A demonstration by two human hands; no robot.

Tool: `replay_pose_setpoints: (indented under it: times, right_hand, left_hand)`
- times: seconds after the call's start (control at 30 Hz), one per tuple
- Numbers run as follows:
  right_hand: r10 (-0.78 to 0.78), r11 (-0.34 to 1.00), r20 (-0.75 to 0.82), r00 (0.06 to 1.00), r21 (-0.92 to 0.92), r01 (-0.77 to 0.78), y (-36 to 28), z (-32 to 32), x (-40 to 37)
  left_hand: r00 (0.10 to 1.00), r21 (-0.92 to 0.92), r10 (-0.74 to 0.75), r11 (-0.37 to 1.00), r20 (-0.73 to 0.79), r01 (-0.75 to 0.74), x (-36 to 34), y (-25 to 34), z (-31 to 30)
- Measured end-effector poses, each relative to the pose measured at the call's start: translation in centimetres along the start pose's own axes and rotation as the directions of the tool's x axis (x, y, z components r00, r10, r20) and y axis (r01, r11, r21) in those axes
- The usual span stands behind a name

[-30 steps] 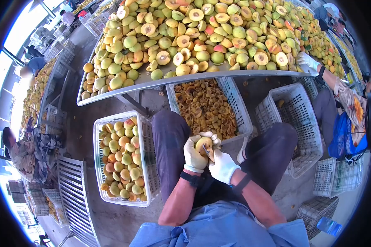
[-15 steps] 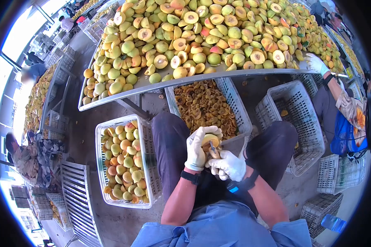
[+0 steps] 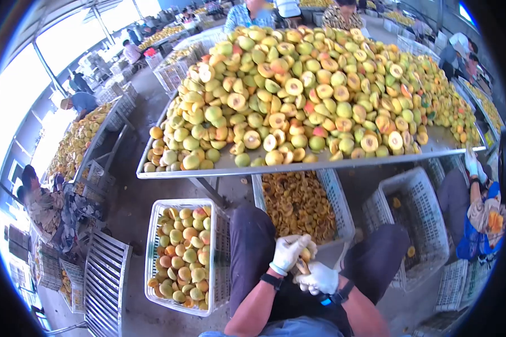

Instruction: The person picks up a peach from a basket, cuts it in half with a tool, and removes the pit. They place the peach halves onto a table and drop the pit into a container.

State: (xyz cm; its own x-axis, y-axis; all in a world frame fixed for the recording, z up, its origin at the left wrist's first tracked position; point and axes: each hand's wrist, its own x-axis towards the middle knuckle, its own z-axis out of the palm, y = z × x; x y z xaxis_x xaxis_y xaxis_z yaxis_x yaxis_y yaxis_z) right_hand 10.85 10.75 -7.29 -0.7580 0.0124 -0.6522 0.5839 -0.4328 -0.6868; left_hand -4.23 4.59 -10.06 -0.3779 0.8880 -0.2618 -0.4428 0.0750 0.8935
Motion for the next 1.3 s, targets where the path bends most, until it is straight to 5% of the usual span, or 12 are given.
replay_pose_setpoints:
  times: [0.27,0.33,0.53,0.67,0.73,0.8,0.87,0.93,0.97,1.13,1.2,1.3]
  right_hand:
    - [-0.046,0.949,0.298,0.953,0.312,-0.052,0.1,-2.1,-0.7]
    - [-0.047,0.948,0.296,0.954,0.315,-0.051,-0.3,-2.1,-0.8]
    - [-0.029,0.989,-0.053,0.998,0.143,0.036,-1.3,-1.8,-0.6]
    - [-0.142,0.933,0.096,0.985,0.347,0.1,-2.0,-3.7,-0.8]
    - [-0.242,0.9,-0.035,0.97,0.367,0.237,-4.8,-2.6,-2.2]
    - [-0.341,0.842,0.004,0.94,0.447,0.304,-7.1,-3.0,-3.2]
    - [-0.309,0.919,-0.472,0.826,-0.372,0.131,-5.7,-5.0,2.0]
    - [-0.593,0.461,-0.53,0.606,-0.841,-0.284,-4.2,-6.5,4.3]
    - [-0.48,0.591,-0.607,0.634,-0.757,-0.278,-5.0,-6.2,4.0]
    - [-0.769,0.497,-0.474,0.429,-0.865,-0.064,-2.4,-6.7,6.1]
    - [-0.64,0.718,-0.561,0.526,-0.679,0.15,1.1,-8.9,8.5]
    - [-0.233,0.964,-0.611,0.757,-0.25,0.095,-2.5,-3.6,4.5]
  left_hand:
    - [0.972,-0.072,0.064,0.996,0.225,-0.048,1.2,-0.2,0.0]
    - [0.969,-0.138,0.097,0.988,0.227,-0.067,1.7,-0.7,0.4]
    - [0.94,-0.352,-0.335,0.889,-0.062,0.294,3.7,0.6,2.8]
    - [0.957,-0.811,-0.273,0.536,0.094,0.233,6.9,-1.9,1.4]
    - [0.976,-0.9,-0.213,0.416,0.043,0.131,6.6,-0.1,1.3]
    - [0.964,-0.832,-0.242,0.552,-0.108,0.045,7.0,1.4,0.6]
    - [0.944,-0.664,-0.234,0.748,-0.234,0.021,7.9,0.4,-1.0]
    - [0.934,-0.465,-0.112,0.883,-0.339,-0.063,7.3,0.1,-1.4]
    - [0.932,-0.47,-0.138,0.882,-0.336,-0.039,7.2,0.5,-1.4]
    - [0.987,-0.752,-0.107,0.659,-0.116,-0.017,4.2,3.5,-2.1]
    - [0.998,-0.823,0.0,0.566,-0.067,-0.055,1.8,7.1,-2.4]
    - [0.95,-0.698,0.21,0.644,-0.232,-0.313,-3.1,11.5,-5.7]
